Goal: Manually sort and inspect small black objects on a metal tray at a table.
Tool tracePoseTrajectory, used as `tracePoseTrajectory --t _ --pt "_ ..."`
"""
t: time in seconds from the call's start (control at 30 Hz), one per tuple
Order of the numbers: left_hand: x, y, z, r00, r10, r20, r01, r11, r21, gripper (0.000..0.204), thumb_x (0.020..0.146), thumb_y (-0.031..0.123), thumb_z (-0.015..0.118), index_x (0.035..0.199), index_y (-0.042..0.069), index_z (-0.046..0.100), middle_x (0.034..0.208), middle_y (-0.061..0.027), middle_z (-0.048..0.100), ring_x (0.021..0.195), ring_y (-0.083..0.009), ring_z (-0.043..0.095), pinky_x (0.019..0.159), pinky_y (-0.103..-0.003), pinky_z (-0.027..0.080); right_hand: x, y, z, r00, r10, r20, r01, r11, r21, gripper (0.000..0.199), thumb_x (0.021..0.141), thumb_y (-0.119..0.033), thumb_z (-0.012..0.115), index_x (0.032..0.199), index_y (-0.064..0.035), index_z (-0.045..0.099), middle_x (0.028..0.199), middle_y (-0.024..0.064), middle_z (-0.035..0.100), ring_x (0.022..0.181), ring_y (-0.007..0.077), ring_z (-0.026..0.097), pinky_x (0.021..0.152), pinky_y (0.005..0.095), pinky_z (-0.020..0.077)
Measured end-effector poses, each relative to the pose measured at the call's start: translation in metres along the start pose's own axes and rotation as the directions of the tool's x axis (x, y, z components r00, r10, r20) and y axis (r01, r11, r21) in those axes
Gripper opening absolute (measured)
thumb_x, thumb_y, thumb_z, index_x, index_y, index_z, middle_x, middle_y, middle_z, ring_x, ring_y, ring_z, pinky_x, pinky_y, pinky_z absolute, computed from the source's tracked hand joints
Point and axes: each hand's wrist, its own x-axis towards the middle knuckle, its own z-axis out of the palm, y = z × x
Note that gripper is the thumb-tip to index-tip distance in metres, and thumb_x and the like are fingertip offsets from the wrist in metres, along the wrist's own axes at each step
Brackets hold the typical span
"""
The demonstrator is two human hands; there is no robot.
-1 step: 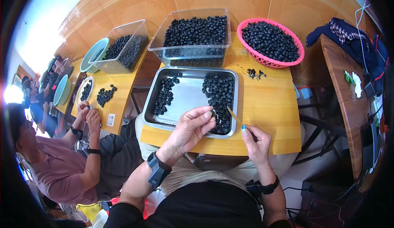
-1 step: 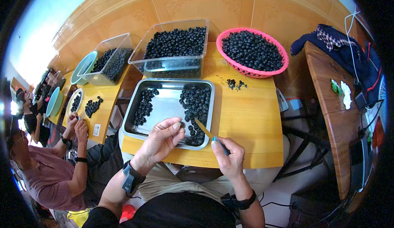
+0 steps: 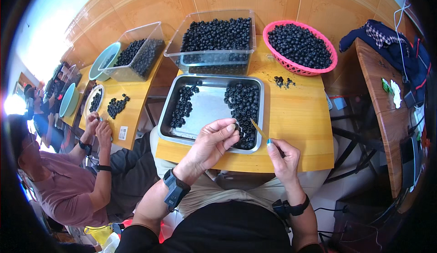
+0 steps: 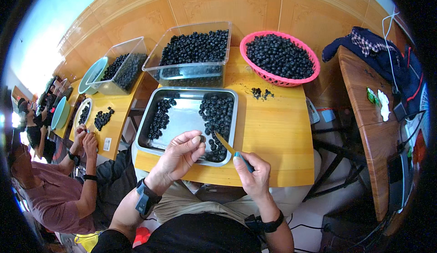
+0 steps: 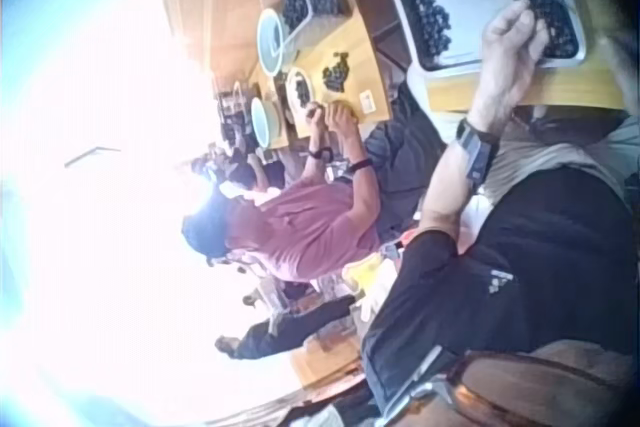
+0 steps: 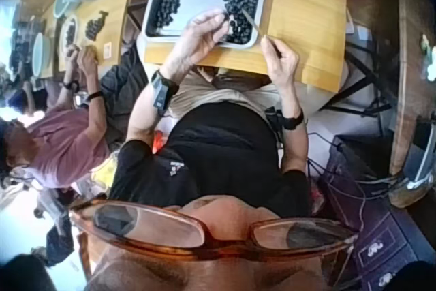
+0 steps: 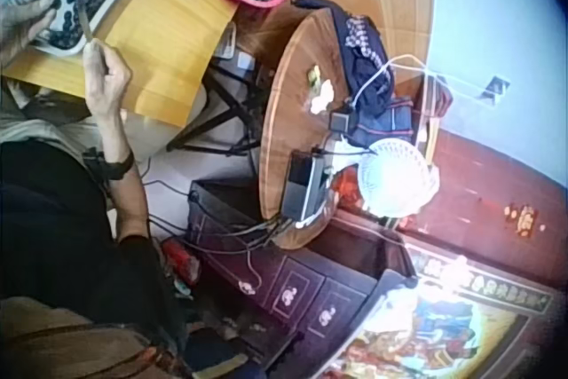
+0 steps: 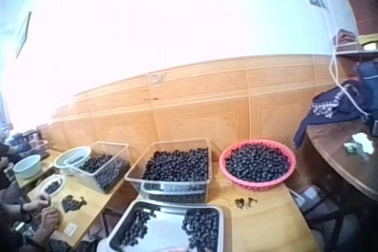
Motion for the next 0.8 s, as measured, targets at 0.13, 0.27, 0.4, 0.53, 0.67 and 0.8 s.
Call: tracePoseTrajectory --t 0.13,0.27,0.4,0.53,0.67,0.8 --pt "-0.001 -0.004 0.001 1.000 0.008 0.021 -0.007 1.000 -0.020 0.019 0.099 0.003 0.064 0.118 0.001 0.069 0.108 -0.0119 0.073 0.096 -0.0201 0.074 0.088 -0.028 0.064 0.002 -0.006 0.006 0.999 -0.022 0.037 0.022 1.000 0.021 0.028 0.097 -0.022 0.073 0.101 0.0059 0.074 0.076 0.0060 0.064 0.067 0.0105 0.055 0.061 0.0267 0.0430" --pt "-0.003 -0.007 0.005 1.000 0.014 -0.004 -0.014 1.000 0.003 0.020 0.100 0.004 0.063 0.120 0.001 0.068 0.106 -0.0084 0.072 0.096 -0.0162 0.072 0.088 -0.027 0.063 0.002 -0.010 0.010 0.997 -0.044 0.062 0.043 0.999 0.014 0.028 0.096 -0.022 0.074 0.101 0.0059 0.074 0.075 0.0069 0.064 0.066 0.0114 0.055 0.060 0.0278 0.0434" --pt "-0.003 -0.009 0.005 1.000 -0.003 0.018 0.003 1.000 -0.012 0.020 0.101 0.004 0.063 0.120 0.001 0.068 0.106 -0.0075 0.072 0.095 -0.0161 0.072 0.087 -0.026 0.063 0.003 -0.011 0.014 0.995 -0.090 0.049 0.088 0.996 0.028 0.028 0.096 -0.022 0.074 0.101 0.0056 0.074 0.075 0.0076 0.065 0.067 0.0121 0.057 0.060 0.0288 0.0444" --pt "-0.005 -0.011 0.006 0.999 -0.007 0.033 0.008 0.999 -0.041 0.019 0.102 0.005 0.062 0.120 0.002 0.068 0.106 -0.0072 0.072 0.094 -0.0162 0.073 0.086 -0.026 0.064 0.003 -0.018 0.014 0.989 -0.105 0.100 0.109 0.993 -0.034 0.028 0.095 -0.022 0.074 0.102 0.0050 0.074 0.077 0.0099 0.066 0.066 0.0160 0.060 0.060 0.0307 0.0462" --pt "-0.008 -0.013 0.007 0.999 -0.008 0.037 0.010 0.997 -0.079 0.020 0.102 0.006 0.061 0.120 0.002 0.067 0.106 -0.0070 0.072 0.094 -0.0159 0.073 0.086 -0.026 0.064 0.002 -0.020 0.015 0.984 -0.132 0.120 0.142 0.987 -0.078 0.030 0.095 -0.025 0.074 0.102 0.0043 0.074 0.077 0.0116 0.067 0.065 0.0198 0.062 0.060 0.0328 0.0477" --pt "-0.009 -0.015 0.001 0.998 -0.021 0.060 0.025 0.997 -0.072 0.018 0.101 0.006 0.062 0.118 0.003 0.066 0.110 -0.0065 0.070 0.097 -0.0141 0.071 0.086 -0.024 0.064 0.001 -0.021 0.015 0.981 -0.162 0.111 0.173 0.980 -0.099 0.032 0.095 -0.028 0.075 0.102 0.0038 0.074 0.077 0.0121 0.067 0.066 0.0207 0.063 0.060 0.0333 0.0482"
